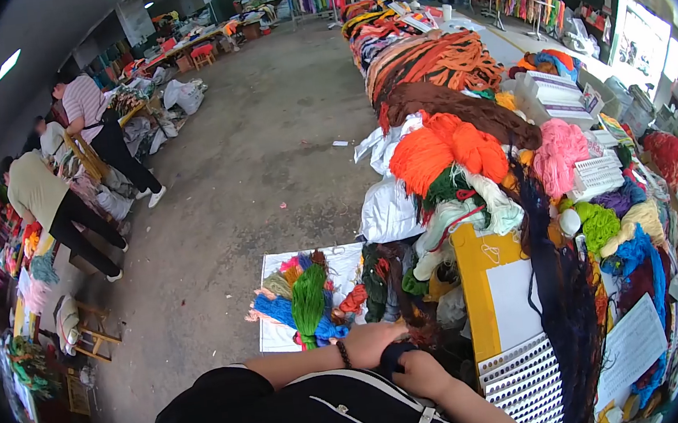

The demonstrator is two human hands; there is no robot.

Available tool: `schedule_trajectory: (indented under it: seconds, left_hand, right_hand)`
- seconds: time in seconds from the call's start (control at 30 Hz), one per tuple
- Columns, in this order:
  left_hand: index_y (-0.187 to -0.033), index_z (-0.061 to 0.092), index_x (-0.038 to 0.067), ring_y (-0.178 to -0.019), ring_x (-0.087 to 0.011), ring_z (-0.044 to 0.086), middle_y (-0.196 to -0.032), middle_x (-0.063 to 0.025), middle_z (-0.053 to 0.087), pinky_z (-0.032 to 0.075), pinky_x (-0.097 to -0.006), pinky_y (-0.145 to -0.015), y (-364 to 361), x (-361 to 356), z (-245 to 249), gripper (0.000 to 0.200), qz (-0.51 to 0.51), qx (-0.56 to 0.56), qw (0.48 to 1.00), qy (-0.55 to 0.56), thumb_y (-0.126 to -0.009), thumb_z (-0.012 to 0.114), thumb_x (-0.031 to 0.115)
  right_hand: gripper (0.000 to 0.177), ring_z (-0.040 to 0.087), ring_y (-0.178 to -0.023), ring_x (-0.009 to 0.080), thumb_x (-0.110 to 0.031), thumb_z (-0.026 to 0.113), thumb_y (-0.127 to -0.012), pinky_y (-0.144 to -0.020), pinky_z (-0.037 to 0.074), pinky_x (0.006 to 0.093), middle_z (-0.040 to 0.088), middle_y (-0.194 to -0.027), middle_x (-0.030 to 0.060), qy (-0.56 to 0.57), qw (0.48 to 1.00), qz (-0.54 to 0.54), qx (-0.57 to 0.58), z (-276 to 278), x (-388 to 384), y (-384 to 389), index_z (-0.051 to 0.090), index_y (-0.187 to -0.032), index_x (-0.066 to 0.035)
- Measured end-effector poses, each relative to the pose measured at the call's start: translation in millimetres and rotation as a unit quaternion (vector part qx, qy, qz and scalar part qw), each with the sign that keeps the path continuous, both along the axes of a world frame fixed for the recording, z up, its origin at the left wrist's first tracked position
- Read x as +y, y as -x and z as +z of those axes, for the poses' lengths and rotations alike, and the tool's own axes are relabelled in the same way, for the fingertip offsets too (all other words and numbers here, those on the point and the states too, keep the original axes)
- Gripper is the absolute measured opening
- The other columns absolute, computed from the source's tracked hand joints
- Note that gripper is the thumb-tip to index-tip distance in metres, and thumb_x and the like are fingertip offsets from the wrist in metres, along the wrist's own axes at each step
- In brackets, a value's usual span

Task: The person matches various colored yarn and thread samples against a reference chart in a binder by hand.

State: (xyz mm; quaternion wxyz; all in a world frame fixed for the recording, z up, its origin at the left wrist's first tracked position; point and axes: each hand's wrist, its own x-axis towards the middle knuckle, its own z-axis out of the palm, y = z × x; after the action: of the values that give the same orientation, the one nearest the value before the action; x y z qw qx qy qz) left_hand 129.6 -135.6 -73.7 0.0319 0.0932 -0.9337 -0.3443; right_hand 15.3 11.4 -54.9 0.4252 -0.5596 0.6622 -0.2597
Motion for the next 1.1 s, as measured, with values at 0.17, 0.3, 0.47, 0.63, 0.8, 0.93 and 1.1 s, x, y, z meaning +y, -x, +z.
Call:
schedule_trajectory:
  seconds: [0.17, 0.3, 0.47, 0.63, 0.8, 0.93, 1.1]
  left_hand:
    - [-0.124, 0.045, 0.007, -0.097, -0.0349, 0.056, -0.107, -0.017, 0.055, 0.046, -0.0418, -0.081, -10.8, -11.5, 6.5, 0.049, 0.104, 0.04, 0.994, -0.02, -0.077, 0.059, 0.018]
    - [-0.123, 0.045, 0.007, -0.097, -0.0346, 0.056, -0.107, -0.018, 0.055, 0.046, -0.0418, -0.082, -18.8, -22.2, 5.6, 0.051, 0.131, 0.0, 0.991, 0.011, -0.076, 0.062, 0.015]
    - [-0.12, 0.048, 0.005, -0.095, -0.0371, 0.057, -0.105, -0.0202, 0.058, 0.046, -0.0434, -0.079, -22.2, -23.9, -36.9, 0.044, 0.05, -0.122, 0.991, -0.033, -0.079, 0.059, 0.018]
    - [-0.112, 0.053, 0.006, -0.099, -0.0353, 0.058, -0.103, -0.0207, 0.061, 0.045, -0.0414, -0.085, -23.5, -18.4, -93.0, 0.04, -0.026, -0.19, 0.978, -0.084, -0.078, 0.062, 0.025]
    - [-0.115, 0.053, 0.008, -0.103, -0.0326, 0.057, -0.108, -0.0173, 0.06, 0.044, -0.0392, -0.088, -24.6, -20.6, -104.0, 0.046, -0.068, -0.237, 0.963, -0.109, -0.074, 0.066, 0.023]
    - [-0.116, 0.053, 0.01, -0.105, -0.0314, 0.057, -0.111, -0.0158, 0.06, 0.044, -0.0391, -0.089, -33.8, -20.4, -147.0, 0.049, -0.002, -0.286, 0.954, -0.091, -0.071, 0.068, 0.021]
    - [-0.119, 0.052, 0.011, -0.105, -0.0314, 0.057, -0.112, -0.0163, 0.06, 0.045, -0.04, -0.089, -36.0, -21.8, -138.5, 0.048, 0.018, -0.28, 0.956, -0.088, -0.073, 0.064, 0.019]
  right_hand:
    - [0.013, 0.057, -0.074, 0.0296, -0.009, 0.06, -0.074, -0.069, 0.046, 0.0334, 0.057, -0.078, 0.018, 0.086, 0.983, -0.123, -0.107, -8.1, -0.8, -2.4, 0.056, -0.081, 0.002]
    - [0.016, 0.058, -0.08, 0.0262, -0.008, 0.059, -0.083, -0.076, 0.045, 0.0312, 0.061, -0.087, 0.0147, 0.08, 0.952, -0.178, -0.236, -15.5, 5.2, -7.6, 0.059, -0.095, 0.002]
    - [0.017, 0.058, -0.082, 0.0285, -0.011, 0.061, -0.082, -0.076, 0.045, 0.0335, 0.06, -0.087, 0.0155, 0.149, 0.979, -0.106, -0.089, 0.2, 2.4, -15.3, 0.059, -0.094, 0.001]
    - [0.015, 0.058, -0.085, 0.027, -0.009, 0.06, -0.082, -0.079, 0.044, 0.0331, 0.06, -0.089, 0.0147, 0.153, 0.984, -0.066, -0.061, 7.7, 4.4, -14.9, 0.059, -0.095, 0.0]
    - [0.014, 0.057, -0.083, 0.0293, -0.009, 0.061, -0.082, -0.076, 0.045, 0.0335, 0.06, -0.089, 0.0147, 0.156, 0.986, -0.05, -0.035, 11.5, 5.1, -17.9, 0.059, -0.092, 0.0]
    - [0.017, 0.057, -0.085, 0.0319, -0.009, 0.062, -0.08, -0.077, 0.046, 0.0349, 0.06, -0.091, 0.0157, 0.14, 0.99, -0.029, 0.013, 5.7, 9.5, -22.7, 0.059, -0.094, 0.0]
    - [0.027, 0.058, -0.094, 0.0341, -0.008, 0.065, -0.074, -0.082, 0.047, 0.0362, 0.061, -0.096, 0.0177, 0.167, 0.985, -0.006, 0.036, -7.9, 15.5, -22.3, 0.06, -0.099, 0.0]
